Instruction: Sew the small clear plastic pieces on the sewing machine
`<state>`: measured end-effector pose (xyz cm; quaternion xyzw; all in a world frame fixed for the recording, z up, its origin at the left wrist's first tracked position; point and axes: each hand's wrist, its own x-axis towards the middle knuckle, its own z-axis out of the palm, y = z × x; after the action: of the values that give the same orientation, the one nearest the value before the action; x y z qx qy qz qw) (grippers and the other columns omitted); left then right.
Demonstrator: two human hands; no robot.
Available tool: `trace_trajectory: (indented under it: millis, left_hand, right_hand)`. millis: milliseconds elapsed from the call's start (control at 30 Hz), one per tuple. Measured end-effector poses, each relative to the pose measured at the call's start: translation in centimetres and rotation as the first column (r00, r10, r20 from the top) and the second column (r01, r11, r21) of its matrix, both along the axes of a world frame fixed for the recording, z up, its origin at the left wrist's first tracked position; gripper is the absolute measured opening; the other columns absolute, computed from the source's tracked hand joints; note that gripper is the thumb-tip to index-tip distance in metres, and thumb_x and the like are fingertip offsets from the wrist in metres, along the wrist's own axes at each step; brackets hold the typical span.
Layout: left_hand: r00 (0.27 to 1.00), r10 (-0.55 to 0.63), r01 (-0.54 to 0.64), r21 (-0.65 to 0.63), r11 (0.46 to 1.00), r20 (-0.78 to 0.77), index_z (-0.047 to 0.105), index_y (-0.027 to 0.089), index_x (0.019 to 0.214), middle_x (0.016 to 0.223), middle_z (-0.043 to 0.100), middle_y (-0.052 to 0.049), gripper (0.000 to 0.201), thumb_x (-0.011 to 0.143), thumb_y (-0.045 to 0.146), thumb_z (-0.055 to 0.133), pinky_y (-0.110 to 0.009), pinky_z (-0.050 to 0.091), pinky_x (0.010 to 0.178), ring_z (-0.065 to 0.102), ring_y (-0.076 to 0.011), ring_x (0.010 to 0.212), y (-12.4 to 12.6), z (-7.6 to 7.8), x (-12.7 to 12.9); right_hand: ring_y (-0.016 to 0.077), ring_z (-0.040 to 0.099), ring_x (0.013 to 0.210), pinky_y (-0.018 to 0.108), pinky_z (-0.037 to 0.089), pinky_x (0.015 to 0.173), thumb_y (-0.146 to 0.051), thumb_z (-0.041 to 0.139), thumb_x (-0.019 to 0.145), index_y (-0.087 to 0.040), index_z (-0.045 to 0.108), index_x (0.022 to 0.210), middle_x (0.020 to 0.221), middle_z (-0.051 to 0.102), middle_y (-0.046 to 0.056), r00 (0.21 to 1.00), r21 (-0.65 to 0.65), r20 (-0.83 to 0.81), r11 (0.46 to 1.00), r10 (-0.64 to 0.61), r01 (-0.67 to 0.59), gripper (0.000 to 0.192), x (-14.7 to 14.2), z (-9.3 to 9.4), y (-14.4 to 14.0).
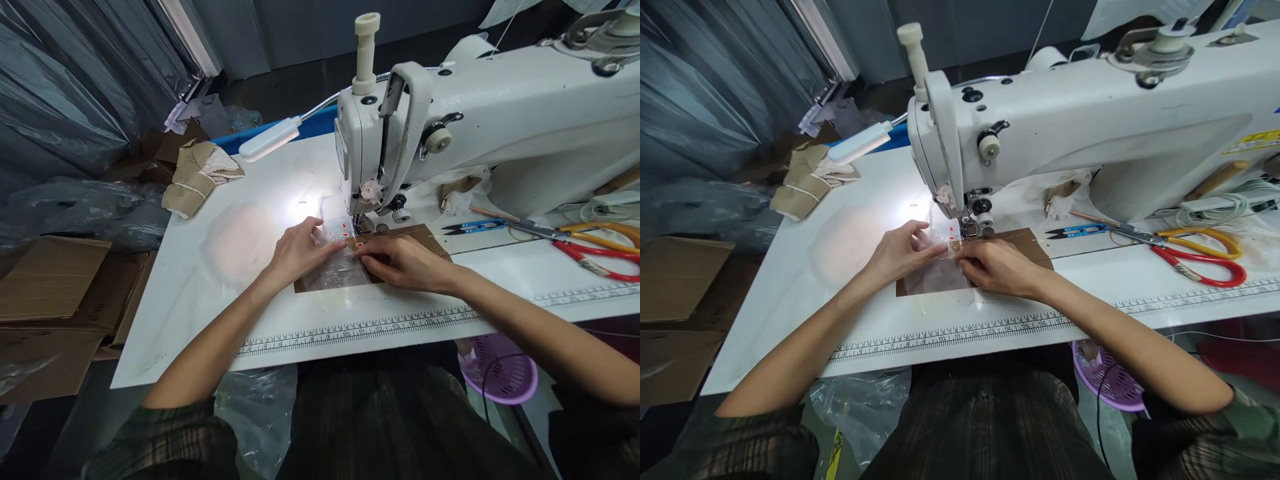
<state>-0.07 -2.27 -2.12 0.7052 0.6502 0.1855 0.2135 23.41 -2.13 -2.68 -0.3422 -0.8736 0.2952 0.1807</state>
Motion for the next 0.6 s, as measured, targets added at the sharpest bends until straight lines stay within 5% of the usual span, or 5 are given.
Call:
trace_trajectory:
  millis: [167, 267, 400, 600]
  left_hand:
    - [0.982, -0.148, 0.133, 0.130, 0.983, 0.115, 0.062, 0.018, 0.073, 0.071, 0.060, 0.001, 0.021, 0.081, 0.036, 0.072, -0.027, 0.039, 0.060, 0.055, -0.0137, 0.067, 0.4, -1.4, 0.8]
    - [0.921, -0.174, 0.130, 0.145, 0.981, 0.350, 0.062, 0.019, 0.076, 0.072, 0.061, 0.002, 0.020, 0.081, 0.036, 0.072, -0.024, 0.041, 0.058, 0.053, -0.0106, 0.063, -0.2, -1.6, 0.2]
    - [0.863, -0.100, 0.073, 0.073, 0.995, 0.494, 0.060, 0.019, 0.076, 0.067, 0.063, 0.003, 0.024, 0.079, 0.036, 0.076, -0.022, 0.041, 0.052, 0.053, -0.0086, 0.055, -0.8, -1.9, 0.0]
    - [0.757, -0.101, 0.108, 0.029, 0.994, 0.645, 0.059, 0.019, 0.100, 0.092, 0.075, -0.004, 0.030, 0.079, 0.032, 0.077, -0.030, 0.056, 0.076, 0.071, -0.0172, 0.084, -0.9, -2.2, 0.4]
  right_hand:
    - [0.0199, 0.060, 0.076, 0.030, 0.041, 0.065, -0.039, 0.061, 0.089, -0.016, 0.063, 0.116, 0.094, 0.069, 0.009, 0.988, 0.012, 0.147, 0.999, -0.052, 0.051, 0.036, -1.3, 0.3, 1.1]
    - [0.0170, 0.056, 0.067, 0.029, 0.038, 0.059, -0.048, 0.069, 0.083, -0.015, 0.063, 0.106, 0.085, 0.066, 0.007, 0.986, -0.025, 0.144, 0.996, -0.082, 0.087, 0.040, -1.9, 0.0, 1.3]
    - [0.0126, 0.051, 0.059, 0.027, 0.034, 0.055, -0.040, 0.063, 0.088, -0.017, 0.063, 0.085, 0.067, 0.058, 0.000, 0.995, -0.129, 0.033, 0.987, -0.095, 0.099, 0.023, -2.1, -1.0, 1.5]
    - [0.0124, 0.052, 0.064, 0.028, 0.037, 0.060, -0.034, 0.057, 0.093, -0.019, 0.063, 0.088, 0.073, 0.061, 0.000, 0.984, -0.052, -0.149, 0.995, -0.094, 0.087, 0.017, -1.6, -2.5, 1.1]
